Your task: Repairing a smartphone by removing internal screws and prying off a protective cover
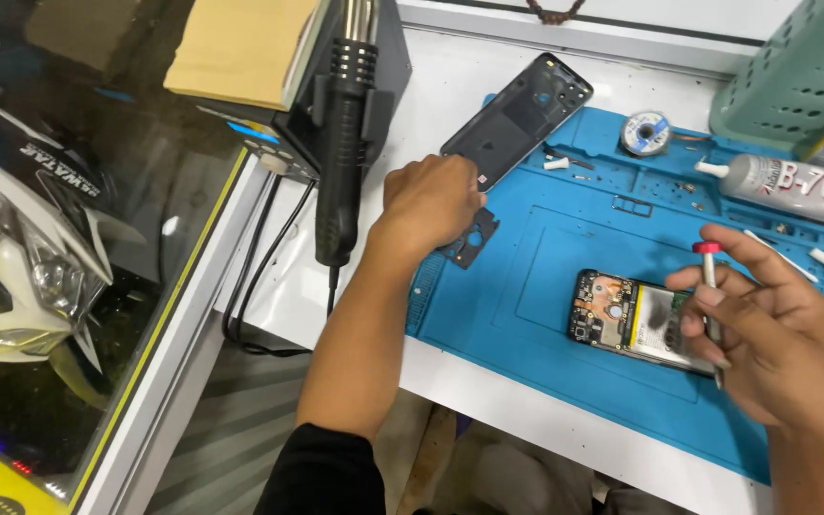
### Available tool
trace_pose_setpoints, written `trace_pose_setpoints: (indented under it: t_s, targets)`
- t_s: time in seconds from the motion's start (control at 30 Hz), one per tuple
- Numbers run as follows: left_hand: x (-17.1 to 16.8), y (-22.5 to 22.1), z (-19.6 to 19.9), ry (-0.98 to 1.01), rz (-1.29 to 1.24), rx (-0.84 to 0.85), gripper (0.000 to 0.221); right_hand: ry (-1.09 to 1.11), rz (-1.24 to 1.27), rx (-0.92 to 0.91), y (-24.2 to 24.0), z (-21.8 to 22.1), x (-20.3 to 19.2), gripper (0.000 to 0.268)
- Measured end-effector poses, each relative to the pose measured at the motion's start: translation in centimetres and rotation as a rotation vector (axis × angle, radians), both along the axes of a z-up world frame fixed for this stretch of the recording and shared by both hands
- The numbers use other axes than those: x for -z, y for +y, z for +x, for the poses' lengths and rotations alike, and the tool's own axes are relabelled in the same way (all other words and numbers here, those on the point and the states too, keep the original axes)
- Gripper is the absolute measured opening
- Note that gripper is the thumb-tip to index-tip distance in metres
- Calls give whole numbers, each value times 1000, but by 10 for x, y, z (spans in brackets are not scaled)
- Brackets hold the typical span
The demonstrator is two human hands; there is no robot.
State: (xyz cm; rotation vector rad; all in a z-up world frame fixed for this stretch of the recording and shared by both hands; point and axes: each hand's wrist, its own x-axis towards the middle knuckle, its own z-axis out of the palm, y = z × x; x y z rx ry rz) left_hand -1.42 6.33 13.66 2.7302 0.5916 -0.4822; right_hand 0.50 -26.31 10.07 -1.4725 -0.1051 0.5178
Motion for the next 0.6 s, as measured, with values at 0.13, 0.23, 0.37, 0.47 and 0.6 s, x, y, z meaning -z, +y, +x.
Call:
trace_pose_setpoints:
  t_s: [0.13,0.23,0.37,0.47,0.6]
  targets:
    - [3,-1,1,-13,7,31,25,-5,-57,-4,-1,2,6,57]
    - [7,-2,2,-28,6,28,25,-31,-68,-12,-2,1,8,58]
    - [14,-2,5,-66,19,26,25,-78,-41,-28,-2,2,14,59]
    - [16,-2,6,-88,19,18,28,-100,-26,-41,-4,3,21,59]
    - [17,-3,5,-97,8,-9,35,-100,-20,-47,-6,3,24,59]
